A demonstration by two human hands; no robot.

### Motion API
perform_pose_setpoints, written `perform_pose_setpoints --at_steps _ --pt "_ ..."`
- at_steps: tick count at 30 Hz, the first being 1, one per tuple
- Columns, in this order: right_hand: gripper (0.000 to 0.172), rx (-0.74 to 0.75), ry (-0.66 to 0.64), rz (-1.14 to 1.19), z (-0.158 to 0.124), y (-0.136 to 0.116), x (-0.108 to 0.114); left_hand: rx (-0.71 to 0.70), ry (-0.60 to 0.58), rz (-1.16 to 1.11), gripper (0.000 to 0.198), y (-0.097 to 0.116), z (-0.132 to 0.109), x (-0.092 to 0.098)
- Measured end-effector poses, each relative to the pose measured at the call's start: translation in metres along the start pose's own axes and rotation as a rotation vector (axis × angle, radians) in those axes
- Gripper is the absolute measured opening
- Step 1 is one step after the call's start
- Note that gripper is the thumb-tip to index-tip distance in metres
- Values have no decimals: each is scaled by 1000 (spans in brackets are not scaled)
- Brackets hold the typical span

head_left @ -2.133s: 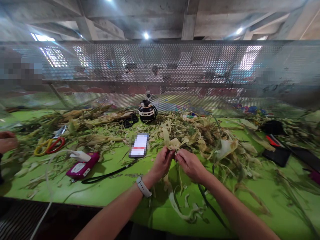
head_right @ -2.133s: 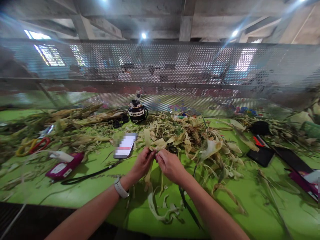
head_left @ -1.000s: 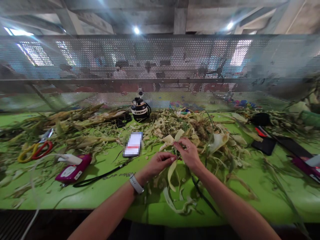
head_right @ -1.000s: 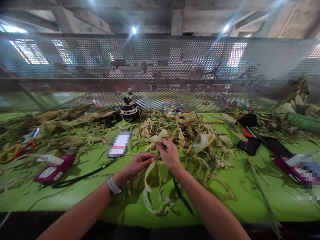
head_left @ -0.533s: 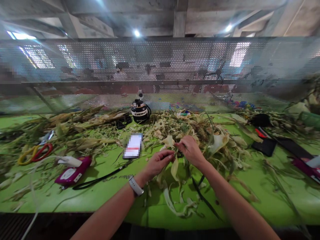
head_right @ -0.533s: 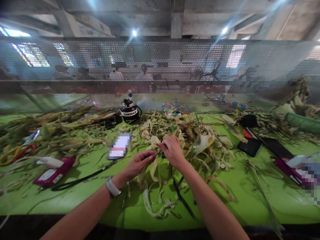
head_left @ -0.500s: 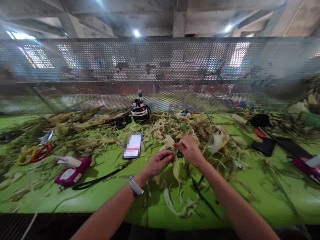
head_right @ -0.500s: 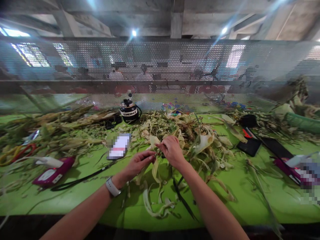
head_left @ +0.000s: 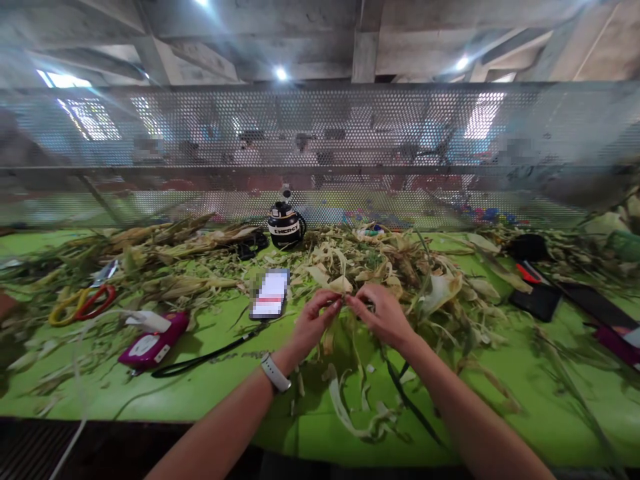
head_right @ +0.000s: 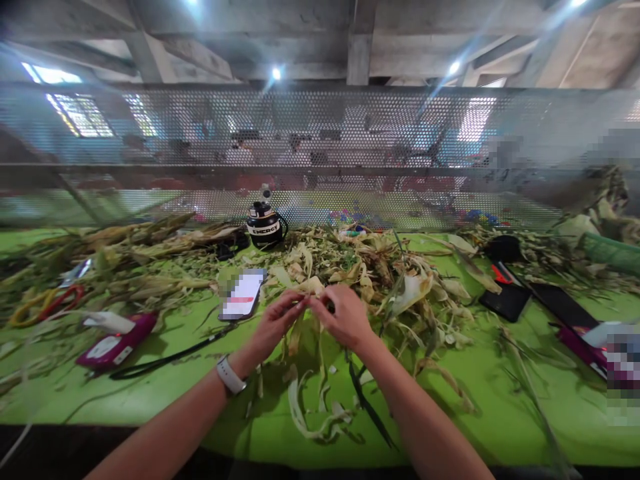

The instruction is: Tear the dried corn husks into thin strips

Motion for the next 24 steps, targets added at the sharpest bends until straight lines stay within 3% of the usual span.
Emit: perform_pose_setpoints --at_steps 3,9,14,19,24 --pt "27 -104 -214 198 -5 1 -25 -34 42 15 24 3 2 6" --pt "22 -277 -204 438 -4 15 -27 25 15 -20 27 4 1 5" --pt "24 -242 -239 410 -5 14 -30 149 31 -96 29 1 -3 4" --pt "25 -246 -207 420 -3 16 -28 242 -30 -155 34 -5 -5 -3" --pt "32 -495 -345 761 -13 23 -49 219 -56 -121 35 -4 -5 -5"
Point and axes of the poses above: each hand's wrist, its own z-axis towards the middle knuckle, its own x-axis out of the back of the hand, y = z × x, the point moved 9 cm from there along z, towards the middle knuckle, and after that the axes turned 5 degrees about y, right-handed, at the moved point
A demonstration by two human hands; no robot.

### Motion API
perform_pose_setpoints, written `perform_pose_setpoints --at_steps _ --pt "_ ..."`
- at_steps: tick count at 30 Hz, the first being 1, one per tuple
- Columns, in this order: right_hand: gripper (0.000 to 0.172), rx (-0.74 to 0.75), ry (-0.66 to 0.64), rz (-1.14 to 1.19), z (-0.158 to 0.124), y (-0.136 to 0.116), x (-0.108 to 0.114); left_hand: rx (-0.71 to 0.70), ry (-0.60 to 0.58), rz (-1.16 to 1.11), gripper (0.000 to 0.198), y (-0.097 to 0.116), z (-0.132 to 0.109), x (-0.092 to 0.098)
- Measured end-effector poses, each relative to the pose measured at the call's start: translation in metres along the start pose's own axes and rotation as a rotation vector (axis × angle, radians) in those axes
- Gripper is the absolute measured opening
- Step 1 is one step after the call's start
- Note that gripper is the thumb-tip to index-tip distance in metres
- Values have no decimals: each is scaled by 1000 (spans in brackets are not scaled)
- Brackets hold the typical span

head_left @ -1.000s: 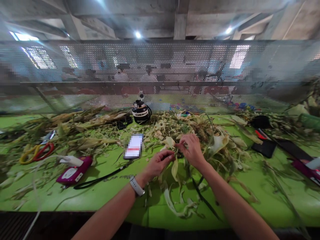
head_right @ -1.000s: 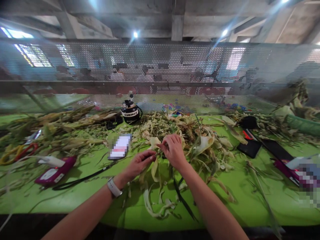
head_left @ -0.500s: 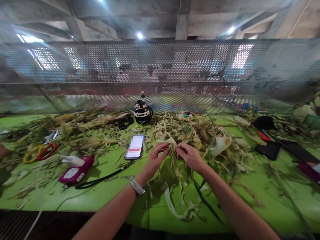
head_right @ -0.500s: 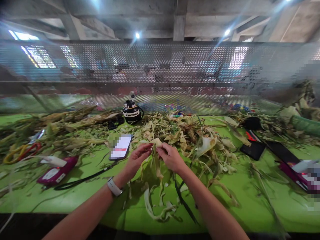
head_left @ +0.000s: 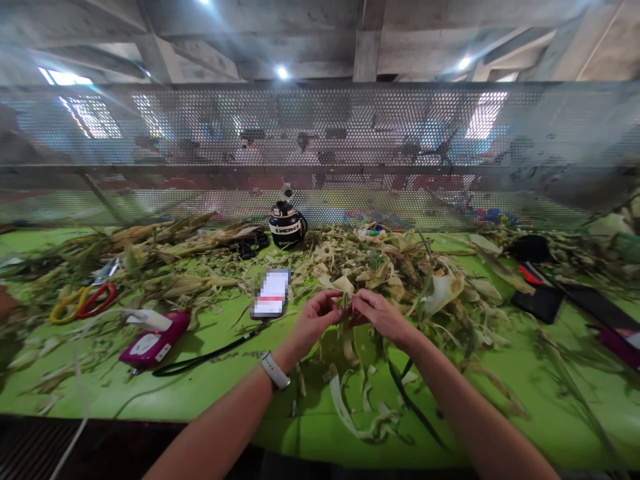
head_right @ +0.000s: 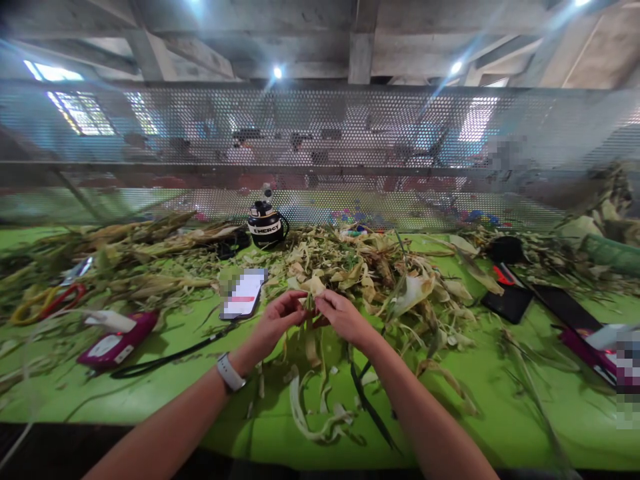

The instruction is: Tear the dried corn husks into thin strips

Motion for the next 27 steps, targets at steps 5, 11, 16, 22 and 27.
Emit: perform_pose_setpoints --at_steps 5,11,16,22,27 --pt "41 -44 23 188 0 4 -2 -40 -39 14 40 2 -1 -3" --pt "36 -97 138 78 2 15 7 -134 -5 251 26 3 1 -2" --pt "32 -30 137 -158 4 13 5 -217 -22 255 29 11 -2 -9" --pt "29 238 221 -531 -5 -17 9 -217 123 356 27 14 1 5" --pt "29 245 202 -496 -4 -18 8 -157 140 285 30 7 5 9"
Point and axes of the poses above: each hand's wrist, its own z-axis towards the middle knuckle, its own x-axis out of the back of the hand, y = z × x, the point moved 9 cm from there along z, towards the middle knuckle, and after that the axes turned 5 degrees about y, right-handed, at the moved point
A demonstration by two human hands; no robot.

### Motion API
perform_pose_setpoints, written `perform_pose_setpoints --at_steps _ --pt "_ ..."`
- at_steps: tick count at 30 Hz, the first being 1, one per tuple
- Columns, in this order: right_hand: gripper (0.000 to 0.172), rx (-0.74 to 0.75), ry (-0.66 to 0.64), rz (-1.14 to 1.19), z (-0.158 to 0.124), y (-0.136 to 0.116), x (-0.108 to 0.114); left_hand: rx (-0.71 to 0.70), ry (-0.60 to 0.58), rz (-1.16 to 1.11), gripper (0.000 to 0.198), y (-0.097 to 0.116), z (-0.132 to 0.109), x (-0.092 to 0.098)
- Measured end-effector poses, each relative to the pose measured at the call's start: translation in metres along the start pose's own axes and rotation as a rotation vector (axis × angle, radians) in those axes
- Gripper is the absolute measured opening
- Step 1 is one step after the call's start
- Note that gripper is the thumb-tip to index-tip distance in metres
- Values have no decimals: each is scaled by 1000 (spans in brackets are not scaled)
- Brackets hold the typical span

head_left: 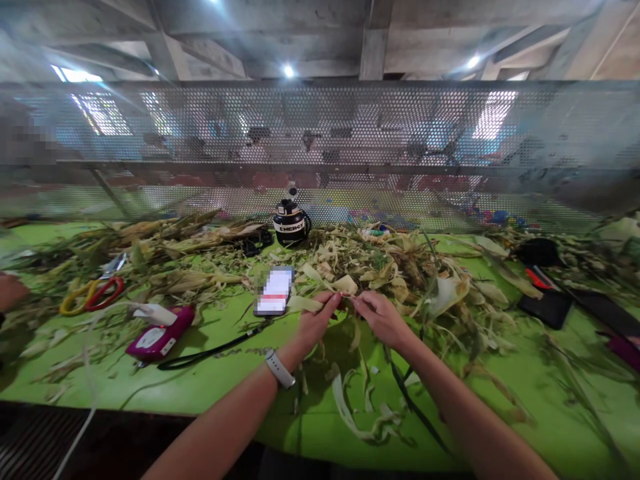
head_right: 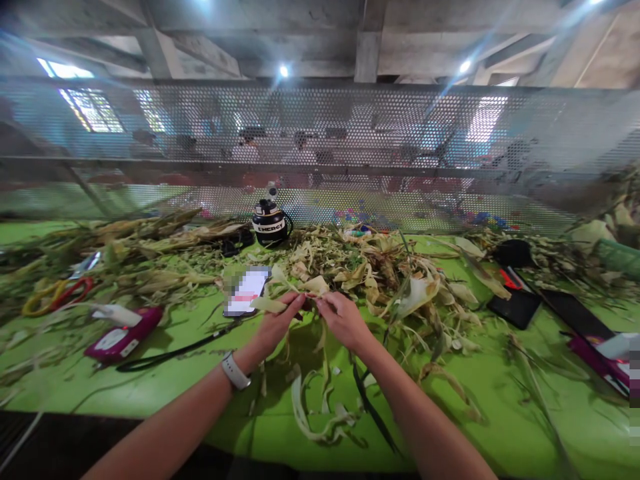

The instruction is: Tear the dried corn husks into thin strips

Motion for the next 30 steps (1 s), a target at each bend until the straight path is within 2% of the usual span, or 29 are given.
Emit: perform_pose_setpoints --at_steps 3,9,16,19,21,25,27,30 --pt "31 -83 -67 65 0 9 -8 89 -20 -76 31 -9 0 -3" --pt "29 -140 -34 187 1 22 -12 -16 -29 -79 24 2 1 -4" --pt "22 -283 -239 416 -7 9 -30 42 19 -119 23 -2 -1 0" --pt "20 -348 -278 471 -10 9 -34 57 41 -134 23 -2 -3 1" --pt "20 -361 -276 423 -11 13 -35 92 70 -151 22 -3 -4 3" --pt "23 -226 -170 161 -7 16 -25 163 24 -208 22 -4 -6 -1" --pt "25 -125 -134 61 -6 11 -21 123 3 -200 21 0 -6 -2" --pt "27 -31 -154 -5 -7 3 -22 66 27 -156 19 6 -4 2"
Point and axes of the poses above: each hand's wrist, its own z-axis towards the middle knuckle, its own x-axis out of the back of the hand, y = z × x, the point moved 9 cm from there along z, towards the middle knuckle, and after that the axes turned 5 degrees about y, right-handed, at the moved point
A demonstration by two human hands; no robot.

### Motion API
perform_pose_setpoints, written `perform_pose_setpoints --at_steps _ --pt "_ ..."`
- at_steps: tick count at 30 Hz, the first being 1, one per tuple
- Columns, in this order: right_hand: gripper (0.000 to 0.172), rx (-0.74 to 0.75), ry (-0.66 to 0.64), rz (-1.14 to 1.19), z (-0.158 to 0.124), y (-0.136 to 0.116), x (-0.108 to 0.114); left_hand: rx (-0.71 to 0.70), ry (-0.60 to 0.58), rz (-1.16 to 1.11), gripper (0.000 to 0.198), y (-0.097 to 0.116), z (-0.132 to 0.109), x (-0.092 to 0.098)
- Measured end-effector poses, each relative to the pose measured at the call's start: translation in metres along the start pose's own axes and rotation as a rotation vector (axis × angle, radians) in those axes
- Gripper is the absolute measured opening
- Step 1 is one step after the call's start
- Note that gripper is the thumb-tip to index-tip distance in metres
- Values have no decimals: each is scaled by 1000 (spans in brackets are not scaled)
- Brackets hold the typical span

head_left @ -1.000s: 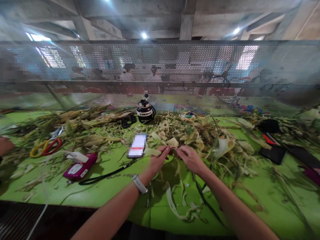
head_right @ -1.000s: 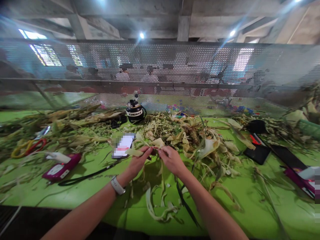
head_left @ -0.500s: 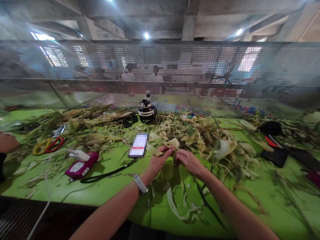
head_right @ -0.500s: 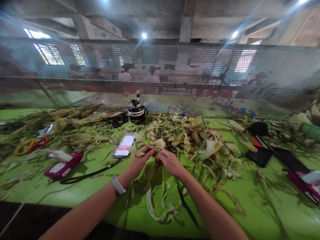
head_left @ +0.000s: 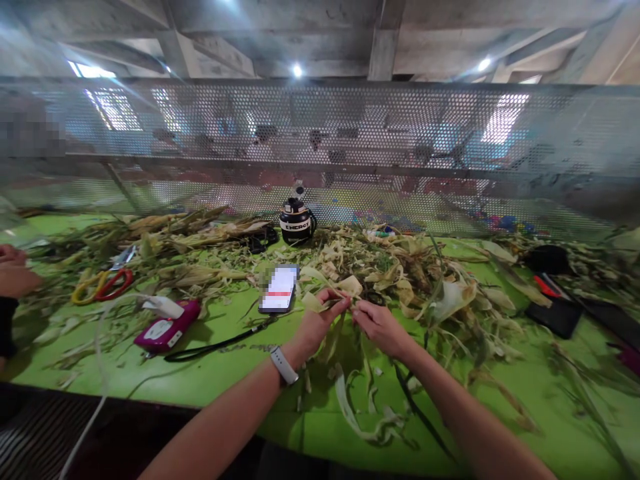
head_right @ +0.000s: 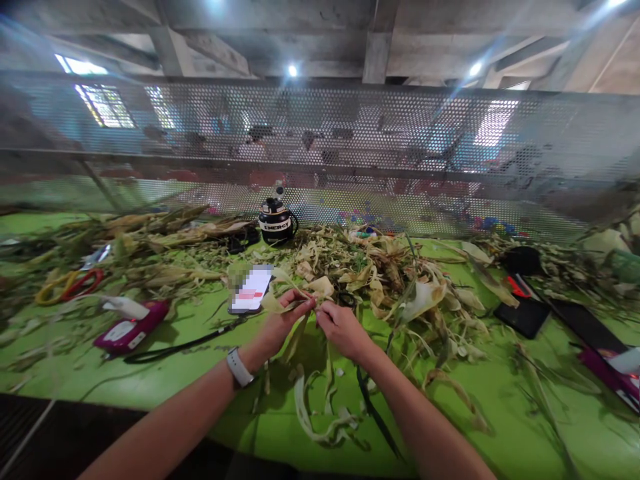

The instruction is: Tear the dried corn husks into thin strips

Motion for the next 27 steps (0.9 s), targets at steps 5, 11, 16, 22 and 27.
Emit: perform_pose_setpoints --at_steps 5,11,16,22,27 --pt "25 56 -50 -182 0 -3 -7 3 89 67 15 3 2 8" --pt "28 48 90 -557 -6 -7 -5 68 88 -31 19 -6 3 9" --pt "42 119 132 -618 -11 -16 -8 82 72 -159 21 -10 3 5" --pt "27 220 178 -692 -15 -28 -14 42 78 -132 22 -2 1 3" --pt "29 280 204 -702 -17 -32 -17 92 53 -174 24 -7 1 1"
Point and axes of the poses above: each hand's wrist, its own z-axis towards the middle knuckle, its own x-axis out of the back of the hand, y = z × x, the point moved 9 cm from there along z, towards the middle knuckle, and after that the axes turned 5 degrees about y, right-handed, at the moved point
